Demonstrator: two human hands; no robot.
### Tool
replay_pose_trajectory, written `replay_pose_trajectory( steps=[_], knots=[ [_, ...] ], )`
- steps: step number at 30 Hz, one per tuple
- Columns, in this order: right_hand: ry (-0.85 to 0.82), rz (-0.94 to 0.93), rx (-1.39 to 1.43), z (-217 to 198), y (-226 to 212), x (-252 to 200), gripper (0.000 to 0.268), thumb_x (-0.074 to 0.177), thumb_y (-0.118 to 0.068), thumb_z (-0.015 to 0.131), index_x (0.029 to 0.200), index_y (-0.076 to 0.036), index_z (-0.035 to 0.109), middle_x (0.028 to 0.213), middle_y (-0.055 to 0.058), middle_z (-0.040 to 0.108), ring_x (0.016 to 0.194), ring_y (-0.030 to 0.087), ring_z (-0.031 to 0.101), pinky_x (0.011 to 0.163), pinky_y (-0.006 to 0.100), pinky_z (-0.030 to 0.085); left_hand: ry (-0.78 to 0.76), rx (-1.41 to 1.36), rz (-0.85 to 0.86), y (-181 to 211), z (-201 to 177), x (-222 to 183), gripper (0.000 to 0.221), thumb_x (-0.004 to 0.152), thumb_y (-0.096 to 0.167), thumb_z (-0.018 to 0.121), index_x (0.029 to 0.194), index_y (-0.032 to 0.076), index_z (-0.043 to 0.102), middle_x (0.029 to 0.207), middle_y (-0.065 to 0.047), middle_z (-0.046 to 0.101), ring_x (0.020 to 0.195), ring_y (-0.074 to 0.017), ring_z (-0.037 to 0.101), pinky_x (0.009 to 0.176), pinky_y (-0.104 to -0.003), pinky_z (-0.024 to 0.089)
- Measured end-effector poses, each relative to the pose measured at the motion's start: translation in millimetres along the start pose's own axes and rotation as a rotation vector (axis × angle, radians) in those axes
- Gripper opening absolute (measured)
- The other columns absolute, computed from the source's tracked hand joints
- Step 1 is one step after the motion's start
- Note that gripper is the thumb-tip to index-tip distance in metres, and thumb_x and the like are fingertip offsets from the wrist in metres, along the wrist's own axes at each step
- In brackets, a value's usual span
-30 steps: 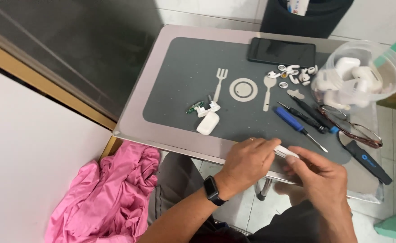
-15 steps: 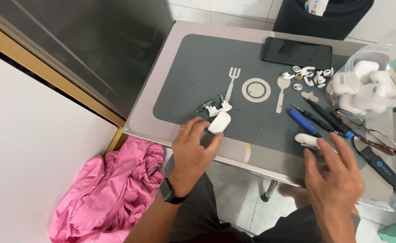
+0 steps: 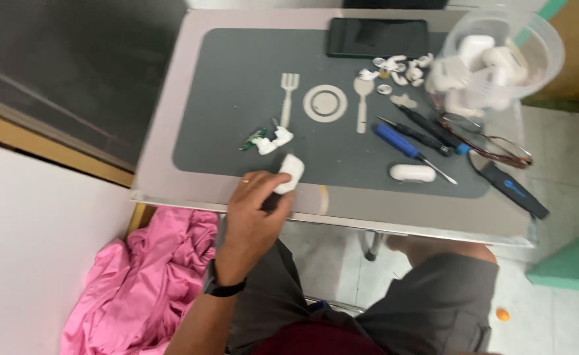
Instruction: Disassembling and inspecting the internal components of earbud charging cases on a repair mat.
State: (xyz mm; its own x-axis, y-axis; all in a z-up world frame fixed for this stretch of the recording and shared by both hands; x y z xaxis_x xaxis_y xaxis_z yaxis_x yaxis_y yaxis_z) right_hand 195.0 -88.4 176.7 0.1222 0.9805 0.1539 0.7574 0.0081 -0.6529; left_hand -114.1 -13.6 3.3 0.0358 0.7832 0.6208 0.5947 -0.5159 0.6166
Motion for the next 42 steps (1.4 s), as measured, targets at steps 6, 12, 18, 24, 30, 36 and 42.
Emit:
replay_pose_trajectory(
  steps=[6,12,18,24,30,36,42],
  knots=[
    [0.048,-0.284,0.375,121.8,10.3,41.7,0.031,0.089,0.001,0.069,0.118,-0.007,0.071,0.111,0.018,0.073,0.089,0.032,0.072,0.071,0.041,0.059,-0.008,0.092,0.071,-8.6,18.9,-6.2,0.03,0.08,-0.001,0.069,0.106,0.014,0.075,0.092,-0.004,0.071,0.094,-0.0302,0.07,0.085,-0.041,0.054],
    [0.115,-0.463,0.49,195.2,25.8,58.0,0.048,0.078,0.008,0.083,0.124,-0.001,0.072,0.119,0.025,0.071,0.087,0.037,0.074,0.063,0.039,0.061,0.031,0.132,0.033,-1.5,29.9,-5.2,0.027,0.086,0.002,0.072,0.111,0.012,0.072,0.093,-0.009,0.072,0.087,-0.0302,0.072,0.08,-0.039,0.057],
    [0.103,-0.511,0.348,208.2,22.4,61.1,0.041,0.083,-0.002,0.083,0.123,-0.005,0.075,0.111,0.02,0.075,0.088,0.036,0.074,0.059,0.04,0.061,0.052,0.158,0.008,5.5,6.4,0.3,0.025,0.084,0.006,0.075,0.105,0.014,0.067,0.115,-0.005,0.07,0.102,-0.0289,0.072,0.086,-0.039,0.058],
    [0.126,-0.438,0.474,205.1,30.2,58.4,0.022,0.085,-0.003,0.081,0.106,-0.009,0.081,0.089,0.009,0.081,0.083,0.029,0.077,0.074,0.038,0.06,0.046,0.212,-0.018,-35.8,-45.0,-1.6,0.023,0.082,-0.003,0.075,0.102,0.009,0.073,0.097,-0.013,0.075,0.095,-0.0393,0.073,0.085,-0.046,0.056],
    [0.112,-0.441,0.5,201.2,27.1,57.3,0.02,0.088,-0.003,0.078,0.108,-0.005,0.08,0.085,0.013,0.08,0.079,0.034,0.075,0.071,0.042,0.058,0.077,0.344,0.064,-56.7,-58.2,26.0,0.015,0.077,0.011,0.085,0.088,0.019,0.078,0.105,-0.004,0.075,0.111,-0.0334,0.069,0.095,-0.041,0.05],
    [0.088,-0.412,0.515,199.4,33.7,54.1,0.017,0.089,-0.005,0.077,0.106,-0.006,0.081,0.083,0.014,0.08,0.076,0.034,0.075,0.069,0.042,0.058,-0.363,0.564,0.134,-32.7,-18.5,76.6,0.029,0.086,0.023,0.08,0.108,0.005,0.079,0.133,-0.018,0.066,0.144,-0.0464,0.039,0.116,-0.058,0.028],
    [0.061,-0.294,0.579,198.0,44.2,56.0,0.019,0.09,-0.007,0.076,0.108,-0.008,0.081,0.084,0.013,0.08,0.076,0.027,0.076,0.067,0.039,0.058,-0.428,0.589,0.357,-49.4,7.5,67.2,0.013,0.089,0.02,0.075,0.096,0.01,0.078,0.129,-0.011,0.067,0.143,-0.0407,0.043,0.115,-0.059,0.03]
  ],
)
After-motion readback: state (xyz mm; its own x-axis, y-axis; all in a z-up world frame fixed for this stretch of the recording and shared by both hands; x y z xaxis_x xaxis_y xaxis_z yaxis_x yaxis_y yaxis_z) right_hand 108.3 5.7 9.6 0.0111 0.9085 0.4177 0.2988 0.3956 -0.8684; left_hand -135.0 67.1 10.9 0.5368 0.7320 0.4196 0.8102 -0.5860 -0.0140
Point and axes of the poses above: each hand's wrist, its own x-axis towards the middle knuckle, its own z-axis out of the palm, y = z × x, the point moved 3 cm from there along x, towards the middle knuckle
